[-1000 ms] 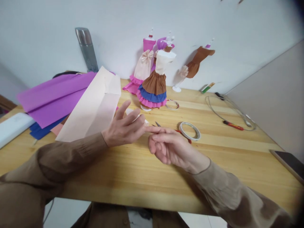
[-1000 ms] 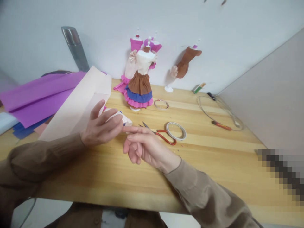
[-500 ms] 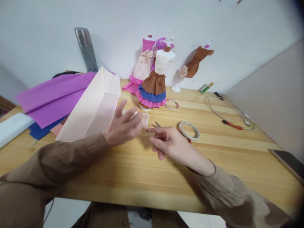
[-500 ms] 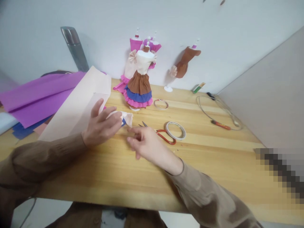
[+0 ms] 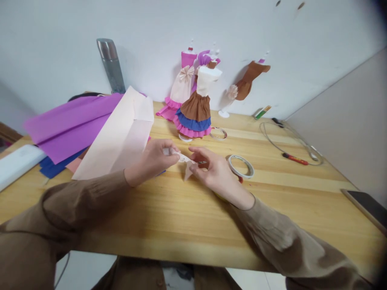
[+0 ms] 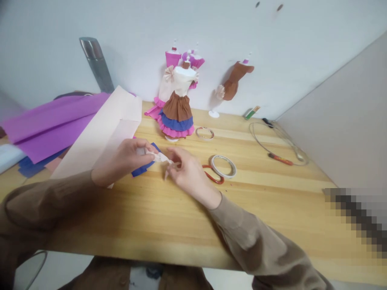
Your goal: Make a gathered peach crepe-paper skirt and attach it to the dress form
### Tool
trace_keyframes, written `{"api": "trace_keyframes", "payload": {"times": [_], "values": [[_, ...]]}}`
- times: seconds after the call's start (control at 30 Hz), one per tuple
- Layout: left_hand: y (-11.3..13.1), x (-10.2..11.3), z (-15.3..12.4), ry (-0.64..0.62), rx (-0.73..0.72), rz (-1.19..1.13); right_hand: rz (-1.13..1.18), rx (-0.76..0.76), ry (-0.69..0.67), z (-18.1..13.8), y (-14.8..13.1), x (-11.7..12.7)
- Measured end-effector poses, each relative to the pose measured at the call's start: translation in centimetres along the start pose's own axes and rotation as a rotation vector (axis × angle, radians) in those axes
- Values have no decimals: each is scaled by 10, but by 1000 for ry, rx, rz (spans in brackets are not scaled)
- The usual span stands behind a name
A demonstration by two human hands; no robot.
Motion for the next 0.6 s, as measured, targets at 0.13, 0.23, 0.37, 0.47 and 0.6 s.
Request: {"api": "trace_keyframes", "payload": {"times": [0.13,0.23,0.37,0.47,0.6], "values": [[-8,-1,2,-27,163,-289,276,-161,-55,5,9,6],[-16,-7,4,-59,214,-540,468,-316,-93,6,13,11],[-23,-17,4,-123,231,-774,586,-428,-136,6,14,17],[-29,-23,4,-187,259,-887,635,-418,-177,7,16,22],[-35,-29,3,-247,275,-965,665,-365,-234,10,19,28]]}}
Point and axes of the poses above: each hand's wrist, its own z-axis towards the middle knuckle, its own x-axis out of the back of the hand, y = z × x, the point moved 6 cm from there along z, towards the middle knuckle, and after that the axes turned 10 degrees about -x, right-handed, at the moved point
